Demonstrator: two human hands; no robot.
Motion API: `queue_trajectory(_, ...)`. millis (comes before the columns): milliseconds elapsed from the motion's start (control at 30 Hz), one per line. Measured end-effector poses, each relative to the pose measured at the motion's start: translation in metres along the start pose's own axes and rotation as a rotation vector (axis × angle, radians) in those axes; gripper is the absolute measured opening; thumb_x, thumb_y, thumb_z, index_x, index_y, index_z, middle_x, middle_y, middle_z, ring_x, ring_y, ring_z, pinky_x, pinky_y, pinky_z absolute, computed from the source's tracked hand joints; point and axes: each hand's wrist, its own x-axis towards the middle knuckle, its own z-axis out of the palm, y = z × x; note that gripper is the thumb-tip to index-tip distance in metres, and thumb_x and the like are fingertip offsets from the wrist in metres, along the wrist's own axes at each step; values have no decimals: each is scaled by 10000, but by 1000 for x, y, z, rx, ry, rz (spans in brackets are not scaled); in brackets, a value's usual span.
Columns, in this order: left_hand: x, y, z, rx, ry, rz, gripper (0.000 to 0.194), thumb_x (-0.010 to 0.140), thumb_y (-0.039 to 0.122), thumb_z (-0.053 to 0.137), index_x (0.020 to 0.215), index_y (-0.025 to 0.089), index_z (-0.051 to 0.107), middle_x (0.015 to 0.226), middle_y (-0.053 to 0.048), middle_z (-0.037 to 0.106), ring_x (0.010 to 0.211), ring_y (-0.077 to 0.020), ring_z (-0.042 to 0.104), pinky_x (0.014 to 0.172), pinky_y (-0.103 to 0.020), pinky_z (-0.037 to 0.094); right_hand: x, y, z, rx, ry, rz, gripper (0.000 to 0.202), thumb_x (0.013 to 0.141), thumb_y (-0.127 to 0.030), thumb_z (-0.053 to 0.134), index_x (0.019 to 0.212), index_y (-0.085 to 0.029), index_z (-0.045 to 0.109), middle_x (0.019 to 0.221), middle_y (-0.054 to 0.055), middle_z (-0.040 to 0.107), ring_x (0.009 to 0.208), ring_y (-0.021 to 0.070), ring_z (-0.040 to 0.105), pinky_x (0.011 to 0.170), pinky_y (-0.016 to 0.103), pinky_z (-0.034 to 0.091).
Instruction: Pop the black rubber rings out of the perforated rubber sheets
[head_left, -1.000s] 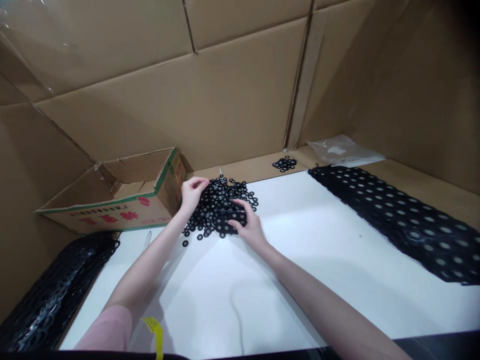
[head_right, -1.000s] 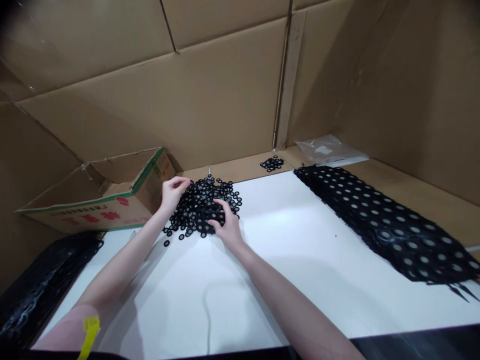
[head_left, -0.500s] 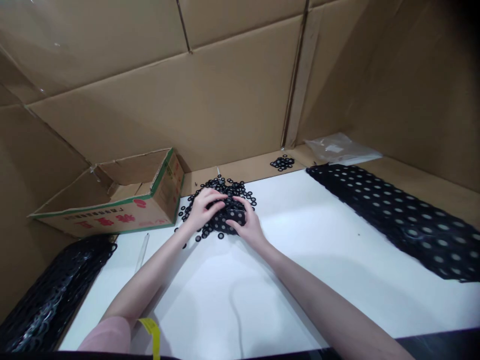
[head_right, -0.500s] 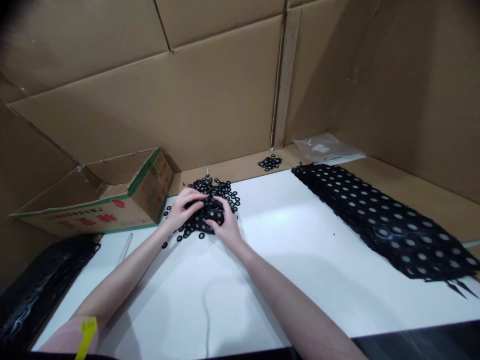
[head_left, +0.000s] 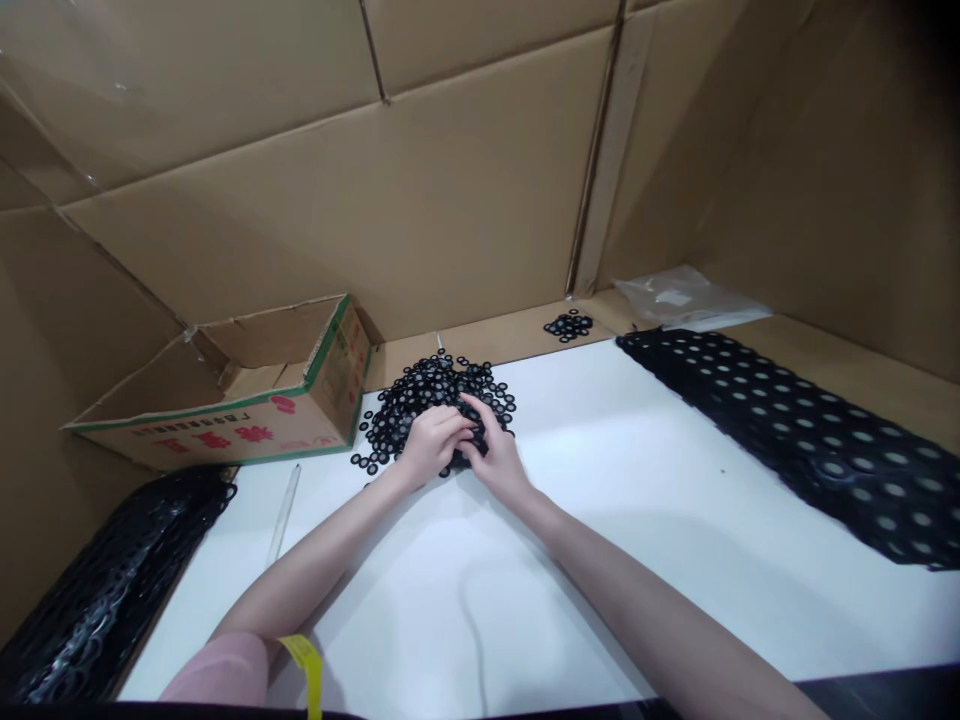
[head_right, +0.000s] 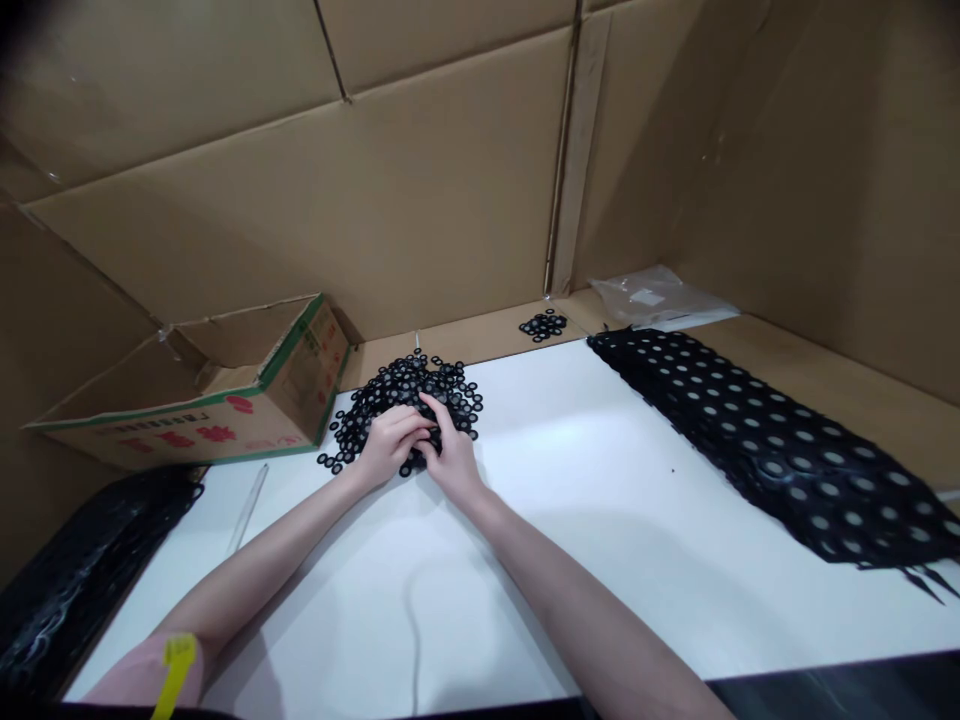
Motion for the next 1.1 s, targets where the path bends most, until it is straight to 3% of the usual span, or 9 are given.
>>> queue_trajectory(100,1,3,4,-92,25,-93,280,926,265,433,775,180,653,740,-57,621,713,-181,552,679,-296,413,0,-4,-1,-25,-24,19,635,783,-184,490,1407,-245,394,958,28,705,689,196,662,714,335,532)
queue_trajectory(333,15,4,7,-273,191,-365,294,842,242,494,558,165,499,552,13,501,533,-119,433,532,-247,320,1,-2,2,-26,-24,-38,645,767,-155,487,1398,-265,411,1128,40,678,794,199,676,754,330,533)
queue_trajectory(500,30,-14,4,-331,363,-457,283,844,300,488,598,163,523,560,9,516,528,-119,447,514,-233,347,0,-1,3,-14,-24,-14,632,789,-200,509,1407,-257,393,888,14,704,689,194,653,709,337,533)
queue_trajectory(600,40,-30,-9,-327,510,-506,315,890,319,413,640,165,528,572,3,509,502,-116,426,491,-232,337,-4,-2,4,-1,-66,-20,683,766,-153,490,1426,-269,360,771,-16,674,689,185,646,723,327,528)
queue_trajectory(700,48,-42,-26,-300,579,-497,251,880,325,481,724,163,593,667,-17,580,591,-135,510,557,-238,391,-5,-4,3,-5,-39,9,687,763,-156,500,1430,-242,359,679,-24,626,588,171,590,671,317,520)
queue_trajectory(800,46,-50,-34,-116,500,-383,200,878,293,526,825,171,675,789,-42,650,717,-166,580,676,-271,437,-3,-6,1,17,2,21,644,785,-205,524,1412,-220,375,669,-20,618,568,170,564,649,313,509)
queue_trajectory(967,34,-59,-29,136,248,-259,144,840,227,603,841,205,746,911,-66,669,900,-224,565,843,-358,430,-1,-6,-2,79,41,39,583,802,-265,557,1363,-214,408,799,10,663,705,191,622,755,341,509)
queue_trajectory(1100,28,-56,-30,201,221,-229,193,872,254,581,979,209,736,999,-76,658,976,-234,529,895,-389,417,0,-5,-2,80,57,45,536,802,-267,566,1319,-201,442,840,22,666,751,195,628,776,345,505)
